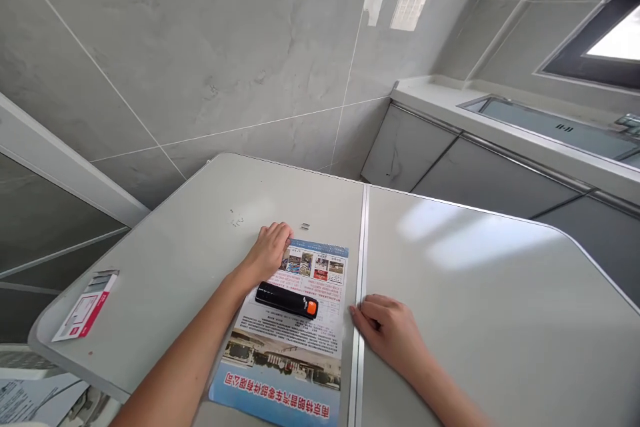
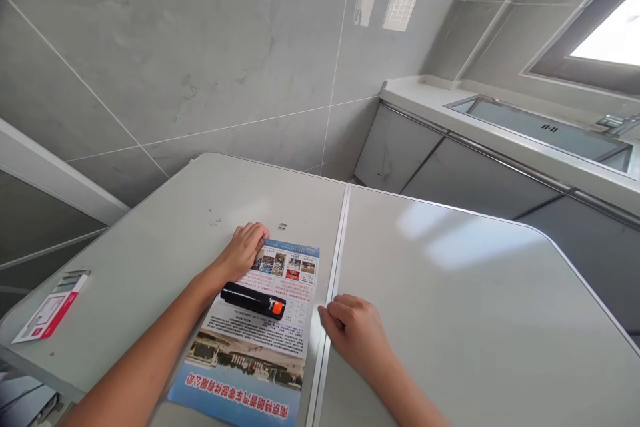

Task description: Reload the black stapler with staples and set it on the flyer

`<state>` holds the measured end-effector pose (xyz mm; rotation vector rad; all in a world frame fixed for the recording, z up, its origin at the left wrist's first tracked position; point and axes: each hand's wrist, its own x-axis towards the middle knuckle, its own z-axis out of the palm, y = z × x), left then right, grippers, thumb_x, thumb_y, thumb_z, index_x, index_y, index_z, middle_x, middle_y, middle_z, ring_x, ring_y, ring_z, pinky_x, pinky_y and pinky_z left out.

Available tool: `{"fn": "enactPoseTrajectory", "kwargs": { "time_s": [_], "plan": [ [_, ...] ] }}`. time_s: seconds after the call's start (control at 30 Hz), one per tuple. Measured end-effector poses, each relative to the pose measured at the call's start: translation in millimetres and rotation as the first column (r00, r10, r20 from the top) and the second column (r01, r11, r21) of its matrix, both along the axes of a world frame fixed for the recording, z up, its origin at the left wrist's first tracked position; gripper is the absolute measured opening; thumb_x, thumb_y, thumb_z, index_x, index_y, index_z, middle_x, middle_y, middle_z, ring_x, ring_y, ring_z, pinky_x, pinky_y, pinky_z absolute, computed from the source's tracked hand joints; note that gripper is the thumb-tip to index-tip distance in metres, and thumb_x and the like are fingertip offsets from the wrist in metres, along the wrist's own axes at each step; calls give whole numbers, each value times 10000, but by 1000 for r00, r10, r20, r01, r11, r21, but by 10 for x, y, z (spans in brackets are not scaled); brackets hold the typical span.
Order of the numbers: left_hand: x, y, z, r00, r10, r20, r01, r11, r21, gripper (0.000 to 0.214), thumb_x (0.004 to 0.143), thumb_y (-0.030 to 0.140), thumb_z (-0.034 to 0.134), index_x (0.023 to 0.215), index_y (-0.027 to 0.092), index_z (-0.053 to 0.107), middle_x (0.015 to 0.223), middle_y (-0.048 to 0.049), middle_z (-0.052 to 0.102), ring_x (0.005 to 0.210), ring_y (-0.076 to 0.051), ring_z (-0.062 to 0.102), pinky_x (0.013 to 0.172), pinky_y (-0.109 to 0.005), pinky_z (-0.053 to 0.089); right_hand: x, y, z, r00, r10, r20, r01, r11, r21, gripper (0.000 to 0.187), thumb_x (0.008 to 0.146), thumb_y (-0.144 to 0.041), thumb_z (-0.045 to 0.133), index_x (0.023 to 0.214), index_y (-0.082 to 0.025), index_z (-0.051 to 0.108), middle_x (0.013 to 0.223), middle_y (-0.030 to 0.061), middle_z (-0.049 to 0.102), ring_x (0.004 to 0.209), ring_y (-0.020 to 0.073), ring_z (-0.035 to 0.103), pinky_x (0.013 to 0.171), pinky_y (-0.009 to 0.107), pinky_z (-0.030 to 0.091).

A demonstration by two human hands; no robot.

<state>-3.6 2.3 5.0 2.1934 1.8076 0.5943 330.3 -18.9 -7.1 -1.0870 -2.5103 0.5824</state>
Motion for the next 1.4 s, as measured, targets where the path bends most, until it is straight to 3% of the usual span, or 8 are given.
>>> {"fn": "enactPoseTrajectory", "kwargs": {
  "time_s": [0.37,0.63,0.83,0.93,1.07,1.2,1.3,1.4],
  "plan": [
    [-53,31,-27,998,-39,40,40,999,-19,222,1075,224,283,992,232,489,1043,-61,622,992,-242,537,902,-404,371,-49,36,68,991,-111,74,117,989,-92,294,1015,-476,499,854,-242,576,658,-16,606,550,141,489,588,279,293],
    [-79,51,-65,996,-48,75,49,999,-11,236,1088,273,271,991,228,482,1021,-61,619,978,-243,531,900,-416,364,-95,22,151,991,-98,91,107,990,-92,344,1045,-415,407,806,-227,567,656,-1,585,578,150,488,606,292,263],
    [-106,55,-58,990,-39,136,40,999,-2,294,1097,340,250,961,226,484,981,-53,619,959,-238,534,890,-410,373,-292,-102,249,963,-268,39,270,942,-200,308,994,-384,471,767,-217,595,605,-20,550,594,154,516,635,277,314],
    [-130,64,-63,984,-50,169,51,999,-2,309,1092,379,269,963,224,503,971,-47,630,962,-228,545,907,-399,381,-375,-182,246,968,-249,-17,238,941,-240,223,969,-358,515,827,-219,618,620,-27,569,654,165,555,724,279,363],
    [-165,66,-11,972,-51,231,56,998,-15,297,1067,404,346,956,217,548,974,-46,647,952,-217,558,907,-376,403,-433,-273,204,976,-212,-48,197,958,-210,243,964,-297,519,739,-209,535,683,-10,608,752,180,562,795,297,346],
    [-207,50,96,919,-55,390,92,993,-76,267,1018,434,476,956,206,600,990,-44,636,872,-190,565,801,-313,438,-474,-350,187,972,-219,-87,198,959,-203,322,975,-248,476,664,-194,409,642,-20,536,651,142,442,763,296,320],
    [-217,51,143,874,-59,482,125,987,-106,266,981,451,557,933,197,619,938,-27,623,815,-169,558,753,-285,435,-455,-385,213,959,-237,-153,180,932,-314,381,971,-269,476,637,-197,309,558,-62,354,550,111,250,633,269,280],
    [-183,62,138,869,-48,492,125,984,-125,256,964,448,586,932,197,625,861,-2,603,768,-155,538,725,-270,423,-394,-399,257,936,-272,-222,161,894,-418,404,967,-312,487,639,-205,276,567,-66,274,557,114,202,526,272,194]
  ]
}}
